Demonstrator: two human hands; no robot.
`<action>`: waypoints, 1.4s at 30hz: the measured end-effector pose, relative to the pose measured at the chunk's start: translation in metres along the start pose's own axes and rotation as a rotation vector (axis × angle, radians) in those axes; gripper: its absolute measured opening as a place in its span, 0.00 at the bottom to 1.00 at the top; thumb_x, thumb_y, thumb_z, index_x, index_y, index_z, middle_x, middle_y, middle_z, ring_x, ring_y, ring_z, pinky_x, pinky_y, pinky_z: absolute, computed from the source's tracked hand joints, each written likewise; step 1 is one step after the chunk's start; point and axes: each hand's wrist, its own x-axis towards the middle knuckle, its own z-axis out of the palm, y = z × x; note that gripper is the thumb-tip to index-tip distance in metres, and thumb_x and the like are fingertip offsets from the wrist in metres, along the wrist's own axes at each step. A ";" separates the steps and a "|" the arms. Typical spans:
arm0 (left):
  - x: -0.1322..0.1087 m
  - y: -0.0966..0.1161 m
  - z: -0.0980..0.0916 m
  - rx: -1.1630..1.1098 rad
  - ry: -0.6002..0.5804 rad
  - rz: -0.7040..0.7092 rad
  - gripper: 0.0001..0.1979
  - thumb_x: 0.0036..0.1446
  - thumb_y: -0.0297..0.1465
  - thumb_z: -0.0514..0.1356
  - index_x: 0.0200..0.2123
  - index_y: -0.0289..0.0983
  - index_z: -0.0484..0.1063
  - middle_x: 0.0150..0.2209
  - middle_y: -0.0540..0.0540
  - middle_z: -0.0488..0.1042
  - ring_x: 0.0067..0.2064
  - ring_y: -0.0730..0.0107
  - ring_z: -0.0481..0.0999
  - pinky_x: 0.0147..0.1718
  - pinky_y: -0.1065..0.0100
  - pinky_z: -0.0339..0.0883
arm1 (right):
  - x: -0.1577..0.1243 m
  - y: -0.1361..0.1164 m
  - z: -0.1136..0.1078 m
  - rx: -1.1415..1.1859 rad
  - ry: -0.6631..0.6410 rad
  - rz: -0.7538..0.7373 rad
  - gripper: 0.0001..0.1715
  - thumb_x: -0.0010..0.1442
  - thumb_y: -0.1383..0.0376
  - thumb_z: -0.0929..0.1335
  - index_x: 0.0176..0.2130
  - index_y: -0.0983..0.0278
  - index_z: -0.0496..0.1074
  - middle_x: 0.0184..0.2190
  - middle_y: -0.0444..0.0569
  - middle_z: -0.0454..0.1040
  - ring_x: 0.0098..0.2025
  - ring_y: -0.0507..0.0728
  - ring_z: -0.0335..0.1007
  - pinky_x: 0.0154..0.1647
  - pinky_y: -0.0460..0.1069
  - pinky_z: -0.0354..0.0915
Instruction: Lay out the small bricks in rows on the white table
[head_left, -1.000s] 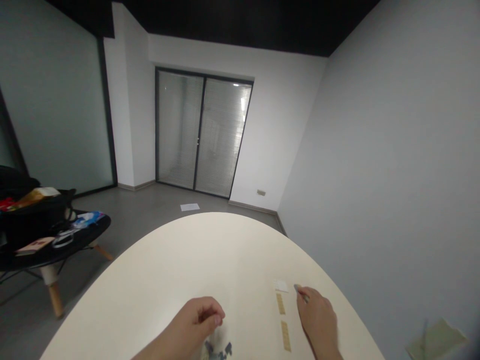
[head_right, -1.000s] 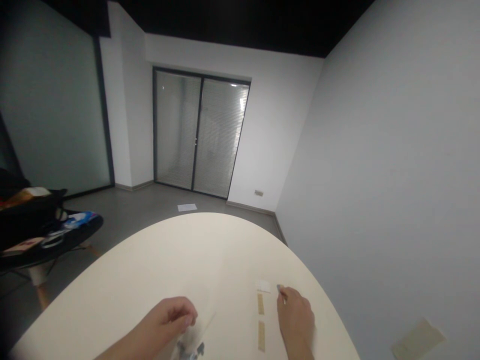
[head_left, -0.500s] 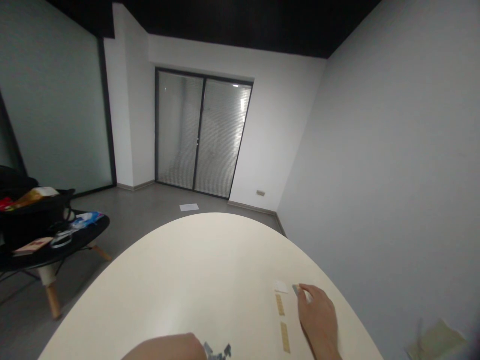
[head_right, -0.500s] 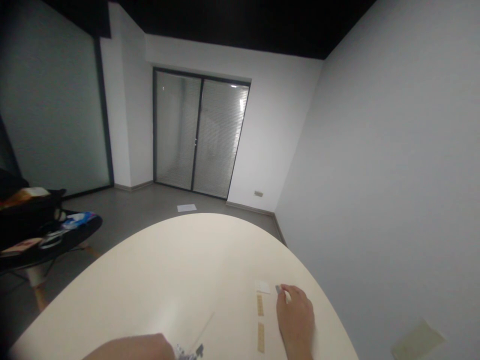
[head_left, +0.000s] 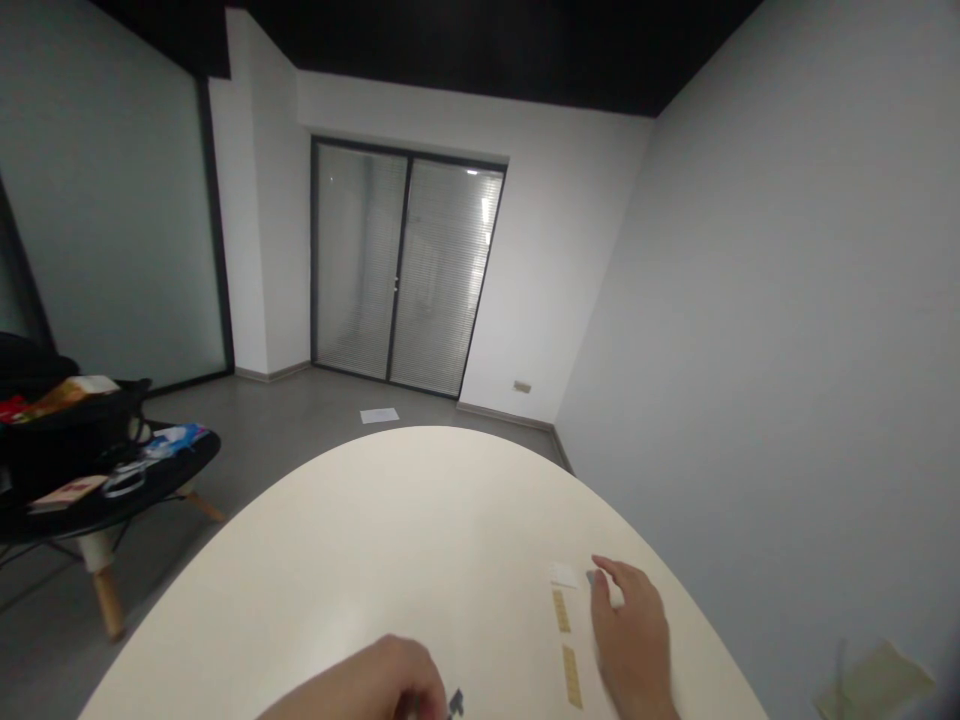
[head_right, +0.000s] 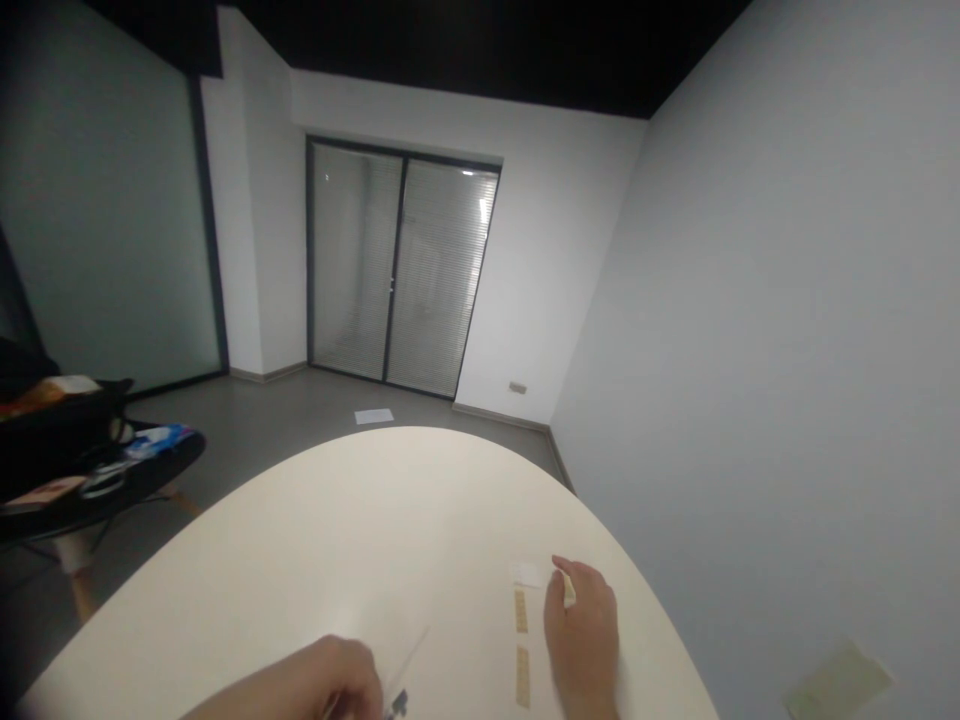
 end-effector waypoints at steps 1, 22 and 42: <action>0.003 -0.001 0.001 0.021 0.037 0.003 0.05 0.48 0.30 0.61 0.25 0.40 0.79 0.24 0.53 0.69 0.27 0.70 0.64 0.28 0.71 0.56 | -0.002 -0.006 0.000 0.022 0.020 -0.065 0.20 0.63 0.57 0.61 0.39 0.66 0.75 0.39 0.59 0.77 0.44 0.65 0.71 0.50 0.61 0.65; 0.052 -0.055 0.031 -0.609 0.258 0.159 0.29 0.39 0.53 0.73 0.32 0.33 0.75 0.24 0.50 0.71 0.24 0.76 0.60 0.25 0.71 0.49 | -0.060 -0.141 -0.012 0.499 -0.257 -0.852 0.06 0.64 0.66 0.66 0.41 0.60 0.73 0.28 0.46 0.77 0.28 0.53 0.72 0.27 0.45 0.67; 0.060 -0.062 0.034 -0.666 0.289 0.156 0.19 0.36 0.27 0.72 0.34 0.35 0.71 0.29 0.48 0.79 0.20 0.83 0.56 0.20 0.74 0.45 | -0.067 -0.134 0.002 0.561 -0.297 -0.794 0.09 0.58 0.72 0.66 0.38 0.58 0.70 0.29 0.42 0.80 0.28 0.51 0.75 0.32 0.44 0.68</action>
